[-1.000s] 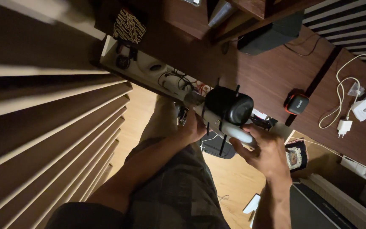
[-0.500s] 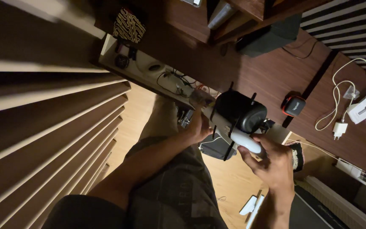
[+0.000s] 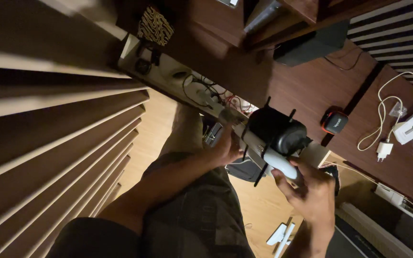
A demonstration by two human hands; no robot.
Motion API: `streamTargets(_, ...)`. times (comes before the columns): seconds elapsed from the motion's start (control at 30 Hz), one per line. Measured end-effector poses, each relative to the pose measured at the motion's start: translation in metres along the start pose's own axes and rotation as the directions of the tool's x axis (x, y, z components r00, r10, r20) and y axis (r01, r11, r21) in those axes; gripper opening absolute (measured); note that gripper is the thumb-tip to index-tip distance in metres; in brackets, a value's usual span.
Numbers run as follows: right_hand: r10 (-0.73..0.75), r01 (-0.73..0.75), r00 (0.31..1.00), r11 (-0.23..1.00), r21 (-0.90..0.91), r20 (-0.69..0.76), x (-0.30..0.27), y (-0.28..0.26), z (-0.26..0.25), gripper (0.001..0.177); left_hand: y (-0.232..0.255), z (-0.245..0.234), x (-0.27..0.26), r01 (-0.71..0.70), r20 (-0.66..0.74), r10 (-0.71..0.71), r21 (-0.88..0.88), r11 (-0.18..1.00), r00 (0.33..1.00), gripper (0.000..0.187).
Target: Assembling and disassembling the attachments and main body of a handheld vacuum cleaner.
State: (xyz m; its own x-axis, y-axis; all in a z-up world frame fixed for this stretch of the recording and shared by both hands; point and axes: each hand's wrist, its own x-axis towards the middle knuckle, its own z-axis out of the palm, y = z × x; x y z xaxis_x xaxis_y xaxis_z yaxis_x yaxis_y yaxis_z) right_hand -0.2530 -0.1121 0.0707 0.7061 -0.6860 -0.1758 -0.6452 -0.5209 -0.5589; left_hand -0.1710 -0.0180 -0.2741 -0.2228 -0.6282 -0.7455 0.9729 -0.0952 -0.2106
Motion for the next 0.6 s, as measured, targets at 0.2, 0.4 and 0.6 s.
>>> streamTargets(0.2, 0.051, -0.053, 0.998, 0.997, -0.052, -0.028, -0.022, -0.013, -0.011, 0.038, 0.006, 0.041, -0.069, -0.065, 0.224, 0.042, 0.099, 0.993, 0.974, 0.067)
streamTargets(0.4, -0.023, 0.023, 0.991, 1.000, 0.000, -0.133, -0.039, -0.009, -0.009, 0.041, 0.019, 0.063, -0.108, -0.168, 0.103, 0.158, 0.089, 0.982, 0.982, 0.067)
streamTargets(0.6, 0.116, -0.113, 0.992, 0.993, 0.046, -0.060, -0.020, -0.029, 0.012, 0.038, 0.050, 0.028, -0.104, -0.220, 0.199, 0.212, 0.019, 0.975, 0.957, 0.062)
